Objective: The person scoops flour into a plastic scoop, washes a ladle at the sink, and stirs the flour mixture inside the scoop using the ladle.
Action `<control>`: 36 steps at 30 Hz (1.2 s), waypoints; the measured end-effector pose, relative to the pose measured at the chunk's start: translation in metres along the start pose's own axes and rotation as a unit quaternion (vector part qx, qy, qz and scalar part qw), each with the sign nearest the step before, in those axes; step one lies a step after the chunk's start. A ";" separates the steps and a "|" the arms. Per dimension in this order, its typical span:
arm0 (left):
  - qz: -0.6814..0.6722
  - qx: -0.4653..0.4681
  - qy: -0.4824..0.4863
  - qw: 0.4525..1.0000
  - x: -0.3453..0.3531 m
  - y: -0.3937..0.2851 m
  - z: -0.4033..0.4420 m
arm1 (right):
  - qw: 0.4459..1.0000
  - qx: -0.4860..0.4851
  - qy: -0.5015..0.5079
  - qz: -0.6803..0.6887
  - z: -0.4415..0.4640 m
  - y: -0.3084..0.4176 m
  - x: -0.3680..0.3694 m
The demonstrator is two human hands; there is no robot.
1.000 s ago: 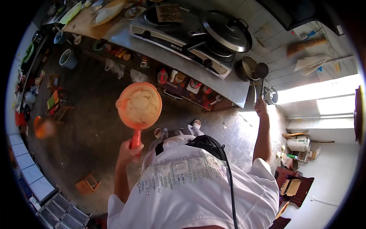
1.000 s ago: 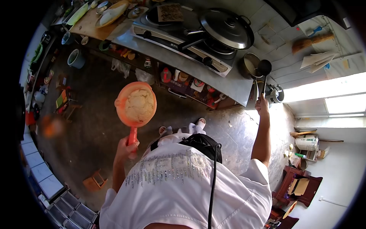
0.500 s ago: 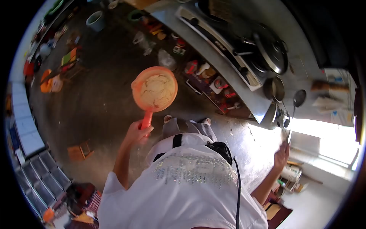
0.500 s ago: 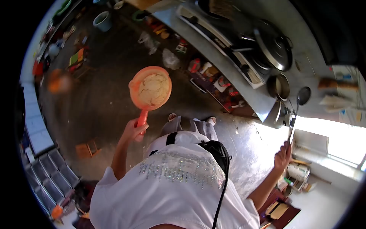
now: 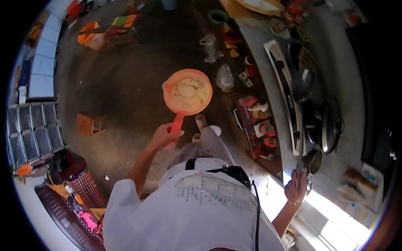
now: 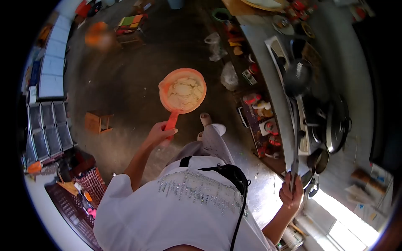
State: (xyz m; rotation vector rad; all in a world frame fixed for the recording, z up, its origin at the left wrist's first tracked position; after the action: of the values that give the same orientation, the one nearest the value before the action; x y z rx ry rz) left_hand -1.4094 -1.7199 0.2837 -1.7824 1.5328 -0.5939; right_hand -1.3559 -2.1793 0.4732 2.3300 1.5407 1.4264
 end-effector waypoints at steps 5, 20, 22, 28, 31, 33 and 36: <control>0.031 0.014 -0.059 0.998 -0.059 -0.032 0.039 | 0.990 0.100 -0.012 -0.095 0.162 0.003 0.094; 0.018 0.019 -0.193 0.981 -0.300 -0.203 0.225 | 0.925 0.260 0.147 -0.234 0.557 0.029 0.428; 0.006 0.025 -0.209 0.978 -0.340 -0.227 0.263 | 0.919 0.273 0.169 -0.228 0.607 0.028 0.466; -0.050 0.043 -0.184 0.981 -0.459 -0.301 0.390 | 0.937 0.218 0.142 -0.234 0.740 0.021 0.583; -0.059 0.069 -0.174 0.981 -0.518 -0.353 0.457 | 0.946 0.231 0.169 -0.154 0.800 0.030 0.646; 0.023 0.080 -0.182 0.980 -0.554 -0.400 0.488 | 0.951 0.221 0.164 -0.139 0.840 0.041 0.681; 0.022 0.064 -0.156 0.985 -0.599 -0.466 0.553 | 0.960 0.196 0.156 -0.123 0.905 0.060 0.726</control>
State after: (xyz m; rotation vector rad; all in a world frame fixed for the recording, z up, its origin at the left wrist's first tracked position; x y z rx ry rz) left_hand -0.8163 -0.9938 0.3358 -1.6494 1.2865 -0.3618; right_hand -0.6237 -1.2778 0.4584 2.0481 2.2969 1.6055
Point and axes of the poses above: each hand's wrist, its own z-axis towards the middle knuckle, its own x-axis out of the palm, y = z × x, the point moved 4 cm from there along z, towards the middle knuckle, and after that the axes turned 6 degrees about -y, right-handed, at the moved point
